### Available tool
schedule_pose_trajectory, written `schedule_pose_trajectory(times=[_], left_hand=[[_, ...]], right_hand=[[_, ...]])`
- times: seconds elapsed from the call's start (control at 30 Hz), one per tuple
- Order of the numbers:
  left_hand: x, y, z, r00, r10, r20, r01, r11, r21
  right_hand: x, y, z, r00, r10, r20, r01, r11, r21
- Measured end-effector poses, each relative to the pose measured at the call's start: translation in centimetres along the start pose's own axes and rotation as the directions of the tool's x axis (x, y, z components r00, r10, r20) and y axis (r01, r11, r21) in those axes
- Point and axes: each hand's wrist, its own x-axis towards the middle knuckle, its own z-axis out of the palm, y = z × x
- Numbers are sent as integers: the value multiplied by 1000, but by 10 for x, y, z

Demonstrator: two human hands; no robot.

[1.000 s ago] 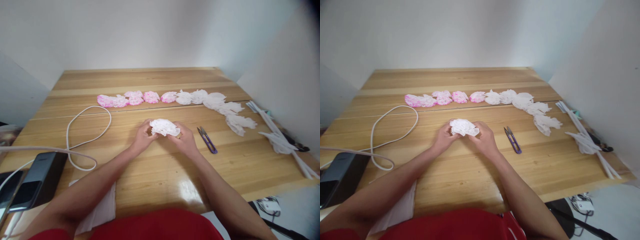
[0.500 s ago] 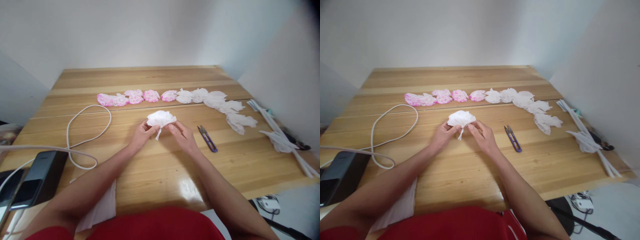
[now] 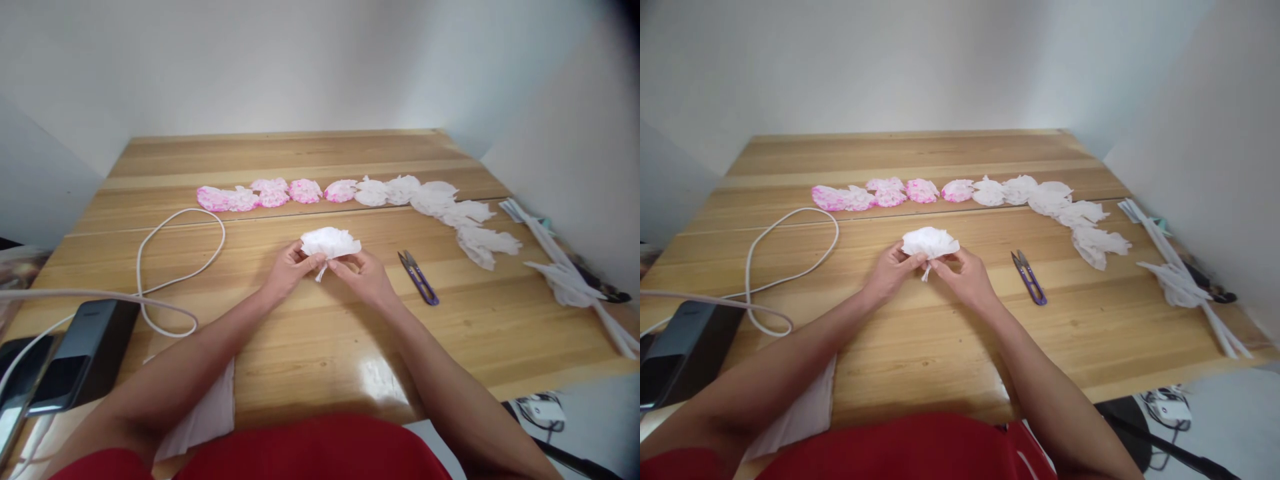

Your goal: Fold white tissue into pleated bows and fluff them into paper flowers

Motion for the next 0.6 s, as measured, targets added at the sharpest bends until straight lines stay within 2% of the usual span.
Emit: schedule_pose_trajectory(times=[0.17,0.33,0.47,0.6], left_hand=[[-2,2,4,999,46,24,-47,997,59],[2,-6,1,997,81,-18,-77,986,149],[2,-9,0,995,95,-9,-93,983,156],[2,-5,0,988,153,-25,-148,979,142]], right_hand=[[0,5,0,1000,7,-29,-6,1000,29],[1,-1,-1,1000,1,-11,-1,998,66],[1,-2,-1,1000,-12,22,9,994,112],[3,3,-4,999,48,-16,-44,980,195]])
